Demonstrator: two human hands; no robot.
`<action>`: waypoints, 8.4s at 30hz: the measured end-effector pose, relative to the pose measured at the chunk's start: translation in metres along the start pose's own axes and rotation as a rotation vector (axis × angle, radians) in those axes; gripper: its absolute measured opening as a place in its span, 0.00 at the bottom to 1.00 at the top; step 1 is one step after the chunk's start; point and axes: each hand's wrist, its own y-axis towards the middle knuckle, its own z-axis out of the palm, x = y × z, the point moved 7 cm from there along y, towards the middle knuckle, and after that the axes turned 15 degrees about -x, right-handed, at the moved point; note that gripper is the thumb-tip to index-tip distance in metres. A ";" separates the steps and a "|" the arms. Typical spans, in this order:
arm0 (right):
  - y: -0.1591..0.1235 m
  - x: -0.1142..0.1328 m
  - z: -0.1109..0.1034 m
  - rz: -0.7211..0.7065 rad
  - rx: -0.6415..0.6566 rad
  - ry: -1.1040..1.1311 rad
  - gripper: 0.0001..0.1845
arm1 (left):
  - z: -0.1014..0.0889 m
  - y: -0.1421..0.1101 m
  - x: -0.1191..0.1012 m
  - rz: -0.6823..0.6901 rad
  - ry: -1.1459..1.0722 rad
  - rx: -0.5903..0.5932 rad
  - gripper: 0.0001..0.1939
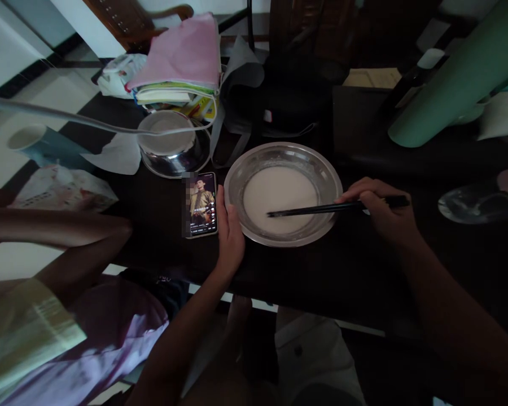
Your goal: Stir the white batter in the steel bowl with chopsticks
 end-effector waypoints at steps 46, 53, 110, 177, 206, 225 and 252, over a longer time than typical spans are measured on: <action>0.001 0.003 -0.007 -0.008 -0.079 -0.010 0.10 | 0.000 0.002 0.001 0.044 -0.004 -0.002 0.35; -0.001 0.007 0.003 -0.040 0.033 -0.034 0.09 | -0.001 0.002 0.001 0.033 0.000 0.001 0.36; 0.002 -0.001 -0.010 0.006 -0.099 0.030 0.11 | 0.000 0.002 0.003 0.053 -0.008 0.010 0.36; 0.002 -0.002 -0.009 -0.003 -0.069 0.049 0.11 | 0.000 0.001 0.002 0.042 -0.008 0.010 0.35; 0.002 0.005 -0.006 -0.062 -0.056 -0.064 0.11 | -0.001 0.002 0.005 0.060 -0.016 0.007 0.37; 0.000 0.007 0.001 -0.068 0.021 -0.043 0.10 | -0.001 0.004 0.005 0.071 -0.008 0.011 0.38; 0.002 0.002 -0.008 0.001 -0.097 0.018 0.11 | 0.000 0.003 0.003 0.053 -0.023 0.004 0.35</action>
